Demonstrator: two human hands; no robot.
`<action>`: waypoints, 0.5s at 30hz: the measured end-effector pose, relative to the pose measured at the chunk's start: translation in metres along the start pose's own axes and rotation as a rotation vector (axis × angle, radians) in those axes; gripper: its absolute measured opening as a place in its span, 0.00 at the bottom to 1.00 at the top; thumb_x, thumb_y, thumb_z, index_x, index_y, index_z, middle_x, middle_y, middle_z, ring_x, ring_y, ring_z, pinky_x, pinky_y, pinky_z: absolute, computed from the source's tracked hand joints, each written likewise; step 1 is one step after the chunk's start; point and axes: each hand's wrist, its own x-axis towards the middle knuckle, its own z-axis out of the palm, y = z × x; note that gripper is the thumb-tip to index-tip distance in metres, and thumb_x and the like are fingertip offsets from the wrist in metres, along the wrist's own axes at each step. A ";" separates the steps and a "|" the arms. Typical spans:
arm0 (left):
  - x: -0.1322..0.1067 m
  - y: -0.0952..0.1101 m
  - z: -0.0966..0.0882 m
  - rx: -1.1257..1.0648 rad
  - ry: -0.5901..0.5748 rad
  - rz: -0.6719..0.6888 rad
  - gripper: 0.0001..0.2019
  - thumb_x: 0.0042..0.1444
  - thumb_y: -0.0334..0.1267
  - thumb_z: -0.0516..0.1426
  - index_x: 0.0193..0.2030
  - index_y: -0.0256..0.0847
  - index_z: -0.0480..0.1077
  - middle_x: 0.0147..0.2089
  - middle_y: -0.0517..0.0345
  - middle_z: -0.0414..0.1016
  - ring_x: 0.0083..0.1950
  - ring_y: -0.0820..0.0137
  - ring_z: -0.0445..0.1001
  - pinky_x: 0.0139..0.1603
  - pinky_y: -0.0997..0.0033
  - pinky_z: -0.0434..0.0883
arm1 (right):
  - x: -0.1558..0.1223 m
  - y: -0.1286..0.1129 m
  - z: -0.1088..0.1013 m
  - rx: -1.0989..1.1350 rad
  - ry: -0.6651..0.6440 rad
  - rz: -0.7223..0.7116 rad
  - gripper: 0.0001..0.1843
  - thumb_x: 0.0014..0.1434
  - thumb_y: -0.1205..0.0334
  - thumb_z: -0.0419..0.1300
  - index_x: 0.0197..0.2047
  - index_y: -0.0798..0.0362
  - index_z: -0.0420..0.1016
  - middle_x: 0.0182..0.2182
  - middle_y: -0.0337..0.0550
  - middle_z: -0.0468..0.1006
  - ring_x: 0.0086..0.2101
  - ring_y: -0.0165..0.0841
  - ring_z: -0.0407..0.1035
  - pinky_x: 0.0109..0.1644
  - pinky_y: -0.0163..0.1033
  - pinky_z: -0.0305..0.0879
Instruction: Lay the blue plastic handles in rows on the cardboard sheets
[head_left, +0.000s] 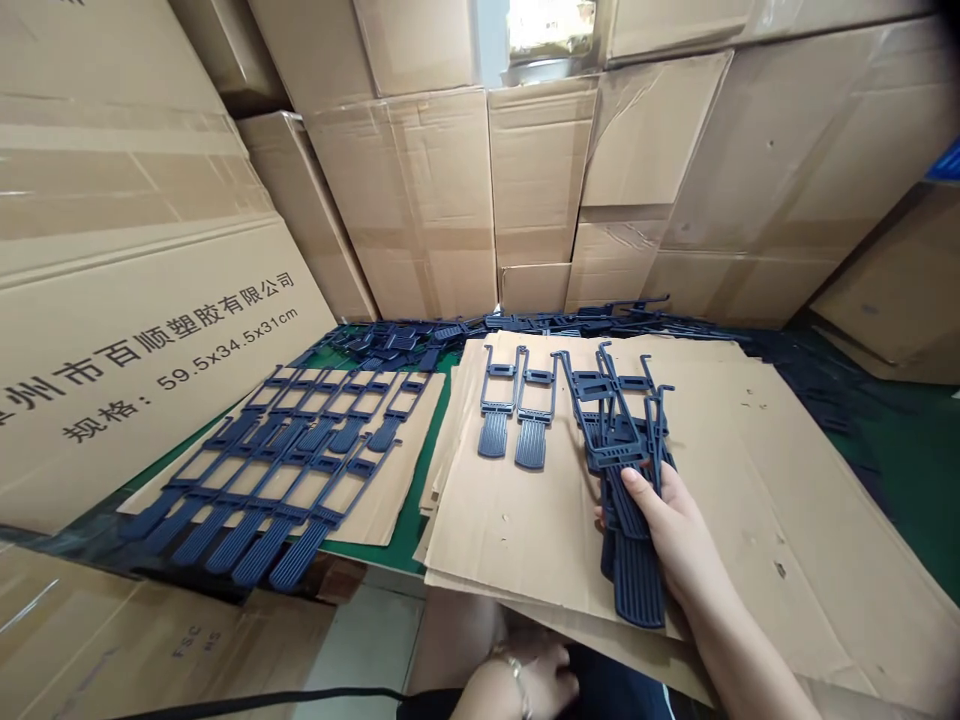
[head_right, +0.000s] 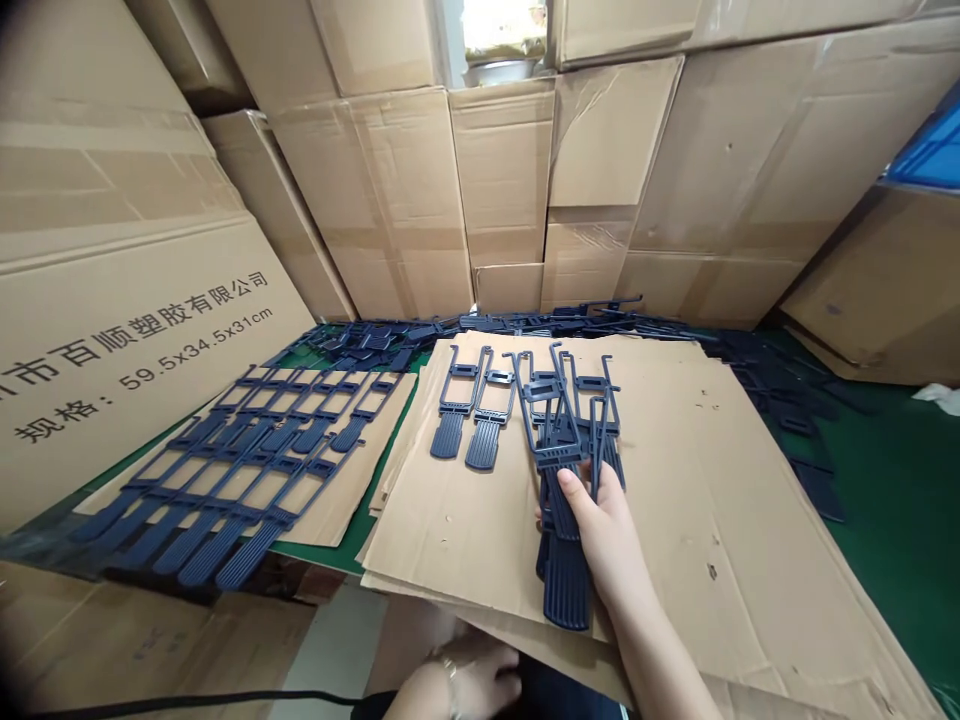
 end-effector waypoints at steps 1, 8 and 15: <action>-0.009 0.003 -0.001 -0.029 -0.017 0.035 0.16 0.59 0.46 0.51 0.43 0.35 0.68 0.44 0.50 0.69 0.43 0.68 0.69 0.47 0.60 0.67 | 0.000 -0.002 0.001 0.005 -0.007 0.002 0.26 0.48 0.46 0.64 0.43 0.51 0.59 0.31 0.41 0.70 0.26 0.38 0.69 0.27 0.41 0.69; -0.044 0.051 -0.029 -0.296 0.169 0.256 0.24 0.57 0.54 0.49 0.55 0.42 0.64 0.53 0.47 0.66 0.52 0.62 0.66 0.54 0.64 0.63 | -0.036 -0.032 0.019 0.086 -0.108 0.043 0.23 0.53 0.44 0.59 0.44 0.51 0.61 0.34 0.43 0.71 0.26 0.36 0.69 0.23 0.36 0.66; 0.015 0.097 -0.012 -1.140 0.308 0.306 0.27 0.56 0.51 0.53 0.59 0.41 0.60 0.56 0.47 0.64 0.61 0.56 0.56 0.59 0.59 0.58 | -0.057 -0.033 0.059 -0.135 -0.177 -0.354 0.21 0.61 0.49 0.51 0.54 0.48 0.59 0.47 0.45 0.67 0.47 0.36 0.63 0.51 0.42 0.62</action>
